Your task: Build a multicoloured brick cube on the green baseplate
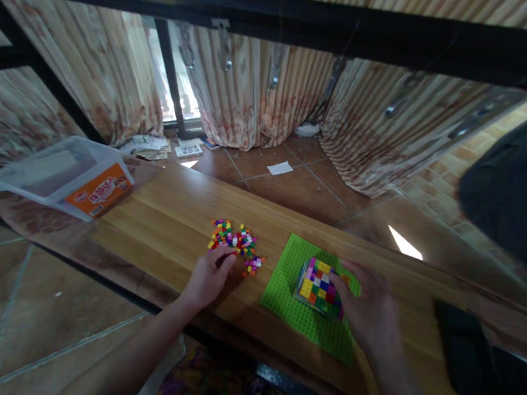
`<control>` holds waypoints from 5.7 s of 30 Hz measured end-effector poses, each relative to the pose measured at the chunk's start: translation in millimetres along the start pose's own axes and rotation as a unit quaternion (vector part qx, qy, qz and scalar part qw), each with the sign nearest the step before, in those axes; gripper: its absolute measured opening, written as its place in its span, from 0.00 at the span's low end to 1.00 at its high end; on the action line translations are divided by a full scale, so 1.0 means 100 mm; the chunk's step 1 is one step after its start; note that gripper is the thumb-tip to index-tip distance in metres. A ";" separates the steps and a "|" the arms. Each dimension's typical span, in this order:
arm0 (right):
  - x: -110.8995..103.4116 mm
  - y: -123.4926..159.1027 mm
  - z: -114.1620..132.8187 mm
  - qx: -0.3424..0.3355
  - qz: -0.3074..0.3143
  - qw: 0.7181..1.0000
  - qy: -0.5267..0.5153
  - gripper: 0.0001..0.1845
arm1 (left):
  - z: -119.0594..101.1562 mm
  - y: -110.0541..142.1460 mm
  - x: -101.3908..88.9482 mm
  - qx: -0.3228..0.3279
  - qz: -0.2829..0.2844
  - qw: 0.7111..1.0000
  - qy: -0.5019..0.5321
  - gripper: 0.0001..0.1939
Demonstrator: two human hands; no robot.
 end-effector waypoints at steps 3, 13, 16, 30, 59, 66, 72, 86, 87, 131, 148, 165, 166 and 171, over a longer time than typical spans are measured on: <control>-0.15 0.16 0.24 0.014 -0.061 0.997 -0.048 0.17 | 0.05 0.16 0.12 -0.129 0.044 0.962 0.238 0.16; 0.31 0.50 1.07 0.024 0.088 0.962 -0.258 0.13 | -0.52 0.74 0.54 -0.244 0.226 0.801 0.497 0.15; 0.41 0.51 1.14 0.029 0.116 0.952 -0.281 0.14 | -0.54 0.80 0.56 -0.243 0.247 0.801 0.488 0.15; 0.81 0.86 0.95 0.175 0.153 0.888 -0.396 0.10 | -0.19 0.88 0.51 -0.220 0.266 0.887 0.306 0.20; 0.17 -0.27 -0.07 0.058 0.154 0.984 0.064 0.08 | -0.10 0.05 -0.45 0.121 -0.029 0.973 -0.192 0.13; 0.20 -0.28 -0.13 0.074 0.162 0.980 0.093 0.08 | -0.19 -0.01 -0.64 0.116 -0.063 0.972 -0.193 0.15; 0.17 -0.27 -0.16 0.106 0.152 0.974 0.128 0.08 | -0.07 -0.14 -0.81 0.089 -0.082 0.971 -0.205 0.15; 0.18 -0.23 -0.20 0.126 0.159 0.970 0.135 0.09 | 0.14 -0.21 -0.98 0.028 -0.119 0.969 -0.215 0.15; 0.17 -0.22 -0.20 0.129 0.164 0.970 0.123 0.09 | 0.15 -0.22 -0.99 0.024 -0.123 0.969 -0.214 0.15; -0.48 0.12 0.00 0.216 -0.036 0.966 -0.136 0.17 | 0.43 -0.76 -0.96 -0.022 -0.177 0.912 -0.369 0.17; 1.34 0.46 1.07 -0.033 0.111 0.991 -0.068 0.10 | 0.43 -0.76 -0.85 -0.038 -0.144 0.896 -0.418 0.14; 0.52 0.51 0.99 -0.023 0.051 0.996 -0.070 0.14 | 0.42 -0.77 -0.86 -0.024 -0.153 0.892 -0.425 0.15; 0.37 0.49 0.88 -0.011 0.031 0.997 -0.065 0.14 | 0.42 -0.77 -0.87 -0.024 -0.154 0.891 -0.426 0.15; -0.14 0.29 0.23 0.076 -0.020 0.995 -0.064 0.13 | 0.43 -0.77 -0.88 -0.027 -0.157 0.889 -0.428 0.15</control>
Point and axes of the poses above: each hand's wrist, its own y-axis away from the middle knuckle, its own x-axis out of the palm, z = x × y, the point moved 9 cm from there along -y, towards the middle knuckle, and after that the axes turned 6 degrees about -y, right-handed, at the moved point
